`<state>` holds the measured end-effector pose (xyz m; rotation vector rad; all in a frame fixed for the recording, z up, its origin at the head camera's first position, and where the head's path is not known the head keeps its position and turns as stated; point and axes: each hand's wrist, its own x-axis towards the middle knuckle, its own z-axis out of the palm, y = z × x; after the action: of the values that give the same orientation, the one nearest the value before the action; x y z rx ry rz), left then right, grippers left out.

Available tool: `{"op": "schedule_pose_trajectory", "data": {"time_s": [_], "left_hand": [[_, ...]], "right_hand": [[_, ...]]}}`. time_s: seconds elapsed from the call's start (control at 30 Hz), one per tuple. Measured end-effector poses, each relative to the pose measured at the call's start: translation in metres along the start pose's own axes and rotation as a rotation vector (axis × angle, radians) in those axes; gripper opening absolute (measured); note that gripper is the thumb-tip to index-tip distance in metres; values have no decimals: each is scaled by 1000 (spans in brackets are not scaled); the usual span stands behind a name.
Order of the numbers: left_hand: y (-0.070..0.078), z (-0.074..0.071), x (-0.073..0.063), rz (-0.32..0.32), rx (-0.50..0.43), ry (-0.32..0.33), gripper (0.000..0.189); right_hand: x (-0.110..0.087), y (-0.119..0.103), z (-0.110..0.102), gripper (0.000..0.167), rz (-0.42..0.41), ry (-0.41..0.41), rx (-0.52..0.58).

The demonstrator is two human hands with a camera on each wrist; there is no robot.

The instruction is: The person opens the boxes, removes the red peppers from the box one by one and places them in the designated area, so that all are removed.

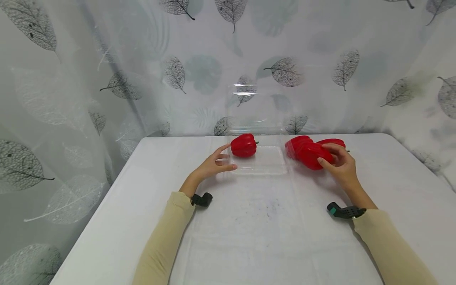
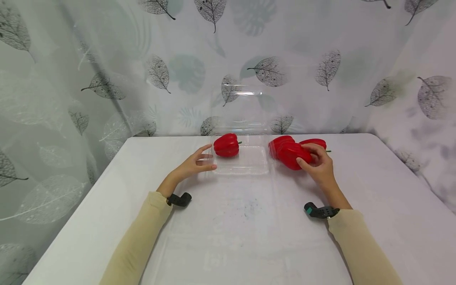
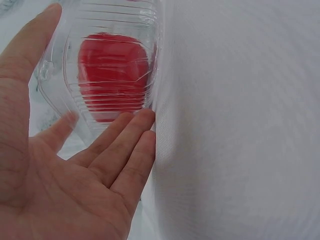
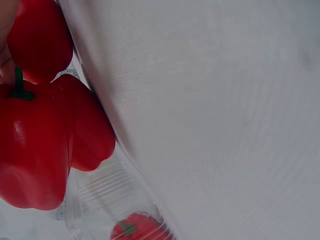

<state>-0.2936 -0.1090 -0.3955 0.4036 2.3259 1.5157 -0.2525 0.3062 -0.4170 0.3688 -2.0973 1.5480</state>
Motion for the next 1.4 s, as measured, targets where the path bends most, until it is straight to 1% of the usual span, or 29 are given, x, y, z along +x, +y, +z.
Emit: {"op": "schedule_pose_trajectory", "data": {"time_s": [0.03, 0.07, 0.27, 0.3, 0.43, 0.5, 0.73, 0.87, 0.93, 1.07, 1.27, 1.4], "left_hand": [[0, 0, 0, 3, -1, 0, 87], [4, 0, -3, -3, -6, -8, 87], [3, 0, -4, 7, -22, -21, 87], [-1, 0, -1, 14, -24, -15, 87], [0, 0, -2, 23, -35, -12, 88], [0, 1, -2, 24, -32, -13, 87], [1, 1, -2, 27, -29, -20, 87], [2, 1, -2, 20, -29, -16, 87], [2, 1, -2, 18, -32, -14, 87], [2, 1, -2, 19, -36, -16, 87], [1, 0, -2, 16, -34, -13, 86], [2, 0, -2, 10, -30, -5, 87]], "right_hand": [[0, 0, 0, 47, -3, -2, 3], [0, -5, 1, 47, -5, -6, 3], [-1, -4, 0, 51, -12, -29, -4], [0, 0, -1, 52, -13, -33, -6], [-1, 0, -2, 52, -18, -43, -22], [-2, -4, -1, 51, -22, -46, -34], [-8, -30, 2, 50, -53, -73, -49], [-9, -31, 3, 52, -94, -94, -62], [-9, -32, 3, 51, -96, -97, -73], [-8, -27, 2, 50, -86, -107, -106], [-5, -4, -1, 54, -71, -128, -143], [-4, 3, -3, 55, -65, -129, -150]]}}
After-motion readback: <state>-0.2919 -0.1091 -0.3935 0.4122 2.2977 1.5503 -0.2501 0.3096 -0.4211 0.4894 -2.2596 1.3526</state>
